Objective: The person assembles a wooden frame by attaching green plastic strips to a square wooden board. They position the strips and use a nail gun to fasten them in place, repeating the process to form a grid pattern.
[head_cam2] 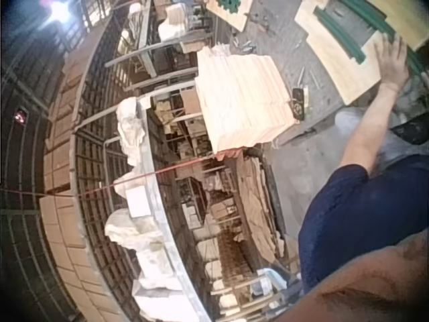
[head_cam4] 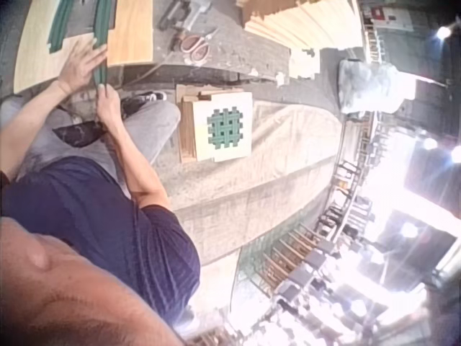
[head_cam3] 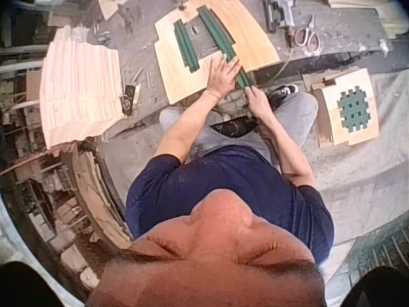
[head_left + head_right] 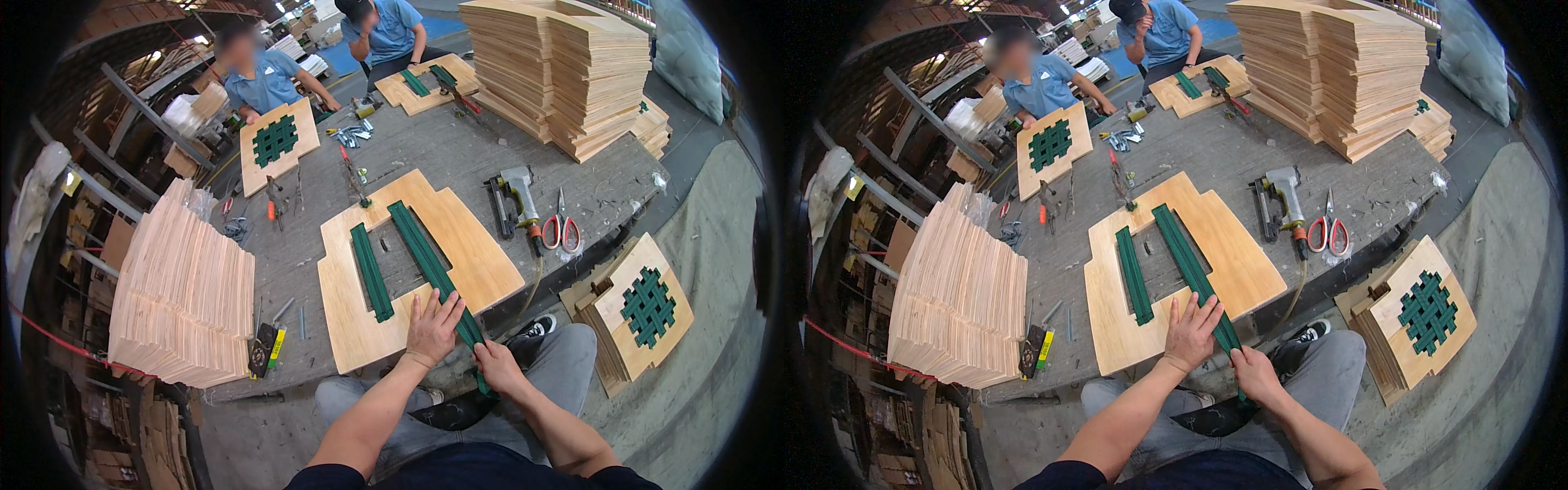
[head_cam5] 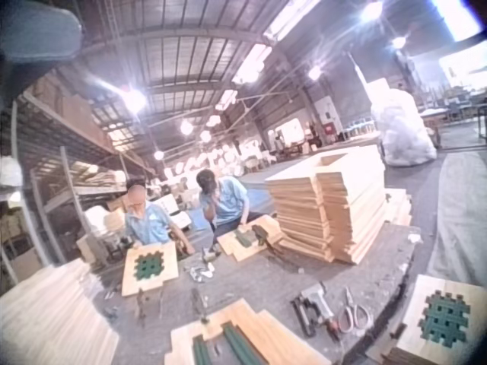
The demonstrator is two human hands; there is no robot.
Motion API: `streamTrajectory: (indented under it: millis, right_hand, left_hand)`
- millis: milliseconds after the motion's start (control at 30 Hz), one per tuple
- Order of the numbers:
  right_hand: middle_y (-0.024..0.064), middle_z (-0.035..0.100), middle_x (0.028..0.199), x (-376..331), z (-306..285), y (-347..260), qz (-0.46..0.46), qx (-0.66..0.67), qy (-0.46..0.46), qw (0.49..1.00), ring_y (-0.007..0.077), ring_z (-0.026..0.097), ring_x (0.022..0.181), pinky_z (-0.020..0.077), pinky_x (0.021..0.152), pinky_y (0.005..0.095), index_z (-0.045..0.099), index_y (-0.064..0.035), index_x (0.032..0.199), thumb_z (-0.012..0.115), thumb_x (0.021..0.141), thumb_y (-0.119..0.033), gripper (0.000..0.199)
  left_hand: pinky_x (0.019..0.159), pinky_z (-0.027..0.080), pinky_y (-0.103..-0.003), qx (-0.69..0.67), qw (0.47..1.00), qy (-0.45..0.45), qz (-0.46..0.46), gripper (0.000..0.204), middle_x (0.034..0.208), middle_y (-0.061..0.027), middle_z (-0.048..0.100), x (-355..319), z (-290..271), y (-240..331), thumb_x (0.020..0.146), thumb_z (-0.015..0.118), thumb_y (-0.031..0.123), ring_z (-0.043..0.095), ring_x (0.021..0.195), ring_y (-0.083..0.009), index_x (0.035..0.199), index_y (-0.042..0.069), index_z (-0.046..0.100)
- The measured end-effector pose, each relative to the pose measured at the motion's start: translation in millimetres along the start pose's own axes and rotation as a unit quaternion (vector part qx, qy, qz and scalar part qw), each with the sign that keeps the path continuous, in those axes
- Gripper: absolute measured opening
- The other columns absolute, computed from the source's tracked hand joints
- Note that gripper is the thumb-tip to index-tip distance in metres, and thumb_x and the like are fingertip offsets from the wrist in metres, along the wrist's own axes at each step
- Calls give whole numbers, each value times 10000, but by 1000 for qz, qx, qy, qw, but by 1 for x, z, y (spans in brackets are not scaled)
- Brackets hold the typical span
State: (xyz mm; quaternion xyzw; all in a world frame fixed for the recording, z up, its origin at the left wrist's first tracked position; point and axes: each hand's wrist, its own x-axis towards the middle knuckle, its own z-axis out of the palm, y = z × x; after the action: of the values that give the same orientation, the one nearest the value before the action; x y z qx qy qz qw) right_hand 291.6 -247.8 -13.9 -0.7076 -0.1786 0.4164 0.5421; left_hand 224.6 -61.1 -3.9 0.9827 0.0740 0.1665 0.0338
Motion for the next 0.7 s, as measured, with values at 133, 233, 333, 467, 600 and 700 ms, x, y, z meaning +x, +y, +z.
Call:
streamTrajectory:
  millis: [133, 233, 333, 467, 600, 700]
  right_hand:
    - [89, 586, 676, -1, 1, 2, -1, -30, 10, 1000, 225, 574, 620, 453, 606, 390, 610, -11, 855, 496, 1051, -320, 383]
    - [118, 596, 698, -2, 4, -1, 20, -33, 6, 999, 253, 595, 658, 463, 637, 407, 610, -7, 861, 497, 1051, -318, 381]
    - [163, 606, 731, -1, 2, 8, 7, -64, 4, 998, 306, 617, 708, 476, 685, 424, 609, 0, 880, 493, 1052, -318, 380]
    - [220, 638, 800, 1, -3, 6, -5, -146, -15, 989, 398, 646, 808, 490, 748, 464, 616, 2, 897, 485, 1060, -314, 379]
    - [248, 661, 852, 15, -8, 16, -24, -225, -29, 974, 456, 650, 891, 493, 789, 504, 626, -1, 901, 486, 1064, -321, 386]
    - [281, 669, 897, 30, -8, 24, -35, -267, -47, 962, 487, 644, 930, 495, 823, 541, 636, 10, 900, 484, 1063, -322, 400]
  left_hand:
    - [1170, 253, -676, 4, 1000, 0, 4, 621, 1508, -45, 540, 0, 1, -1, 811, 667, 120, 450, 1431, -374, 1425, 168, 591]
    - [1165, 266, -674, 9, 1000, 7, 7, 599, 1497, -50, 548, -2, 2, -6, 824, 662, 137, 456, 1424, -376, 1418, 167, 597]
    - [1162, 279, -665, 14, 1000, 14, 15, 557, 1488, -54, 556, -1, 2, -4, 840, 652, 155, 467, 1411, -382, 1396, 165, 618]
    - [1166, 294, -639, 14, 999, 20, 21, 506, 1477, -51, 565, -4, 0, -9, 862, 648, 175, 473, 1403, -379, 1367, 168, 644]
    - [1164, 300, -627, -7, 1000, 2, 22, 472, 1476, -51, 566, -4, -2, -12, 906, 620, 228, 447, 1415, -376, 1374, 171, 644]
    - [1171, 287, -627, -23, 999, -13, 21, 490, 1491, -54, 550, -6, -5, -15, 905, 621, 234, 427, 1431, -375, 1392, 175, 628]
